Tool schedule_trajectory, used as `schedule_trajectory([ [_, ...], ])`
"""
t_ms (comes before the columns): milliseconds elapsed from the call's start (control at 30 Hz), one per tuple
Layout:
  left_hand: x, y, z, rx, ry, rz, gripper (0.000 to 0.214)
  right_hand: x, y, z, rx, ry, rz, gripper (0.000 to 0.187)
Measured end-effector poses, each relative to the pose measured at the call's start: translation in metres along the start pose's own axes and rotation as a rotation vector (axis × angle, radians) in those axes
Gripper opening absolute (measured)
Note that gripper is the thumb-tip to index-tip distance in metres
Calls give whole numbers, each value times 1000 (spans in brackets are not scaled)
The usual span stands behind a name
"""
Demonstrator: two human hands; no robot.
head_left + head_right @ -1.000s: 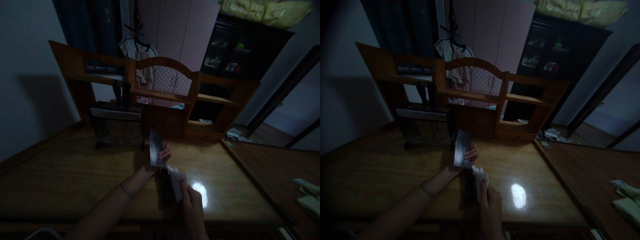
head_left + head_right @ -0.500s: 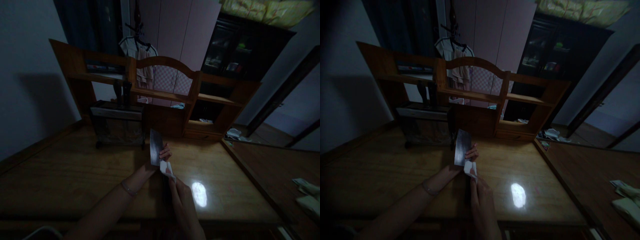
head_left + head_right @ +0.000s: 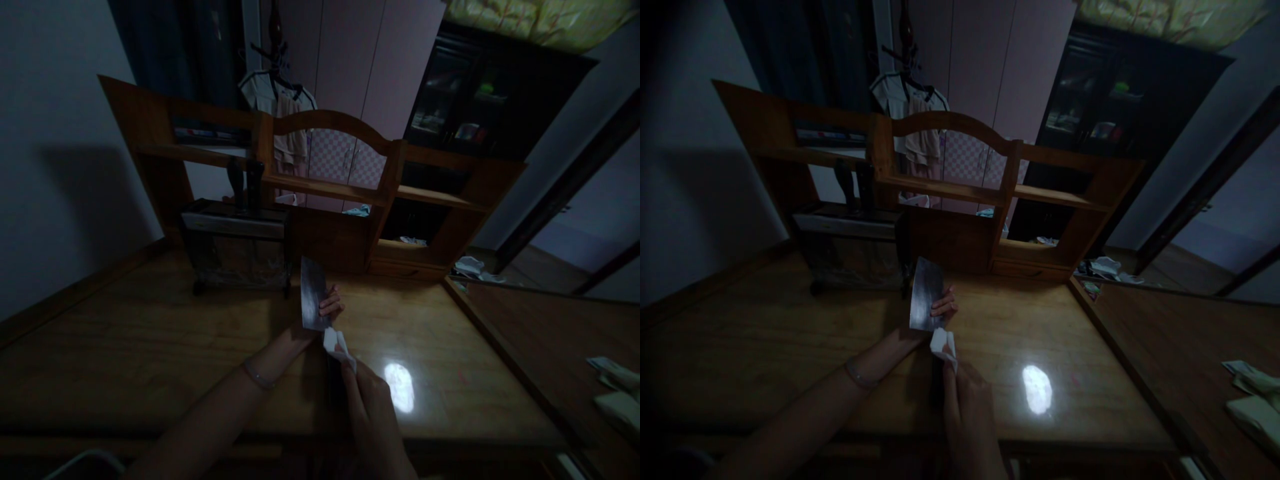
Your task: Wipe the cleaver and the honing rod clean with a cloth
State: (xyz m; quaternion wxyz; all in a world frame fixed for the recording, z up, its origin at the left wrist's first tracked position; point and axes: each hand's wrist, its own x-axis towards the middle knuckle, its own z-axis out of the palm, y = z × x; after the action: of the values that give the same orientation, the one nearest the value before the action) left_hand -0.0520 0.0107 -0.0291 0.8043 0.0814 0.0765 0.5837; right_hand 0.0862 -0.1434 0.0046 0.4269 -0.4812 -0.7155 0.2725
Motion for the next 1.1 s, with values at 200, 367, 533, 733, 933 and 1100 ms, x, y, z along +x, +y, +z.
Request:
schedule_trajectory([
  [200,1,0,-2,18,-49,-34,28,-2,2,-6,-41,11,53,41],
  [367,-5,2,7,42,-42,-33,23,1,7,-10,0,113,211,42],
  [533,-5,1,9,38,-40,-41,25,5,5,-5,129,60,154,41],
  [733,-3,0,4,-5,-62,-44,27,1,12,12,111,-1,68,41],
  [933,0,0,0,-60,-98,-59,30,0,7,11,76,-22,55,39],
  [1100,2,0,-3,-52,-97,-65,27,-1,3,6,12,-30,49,38],
])
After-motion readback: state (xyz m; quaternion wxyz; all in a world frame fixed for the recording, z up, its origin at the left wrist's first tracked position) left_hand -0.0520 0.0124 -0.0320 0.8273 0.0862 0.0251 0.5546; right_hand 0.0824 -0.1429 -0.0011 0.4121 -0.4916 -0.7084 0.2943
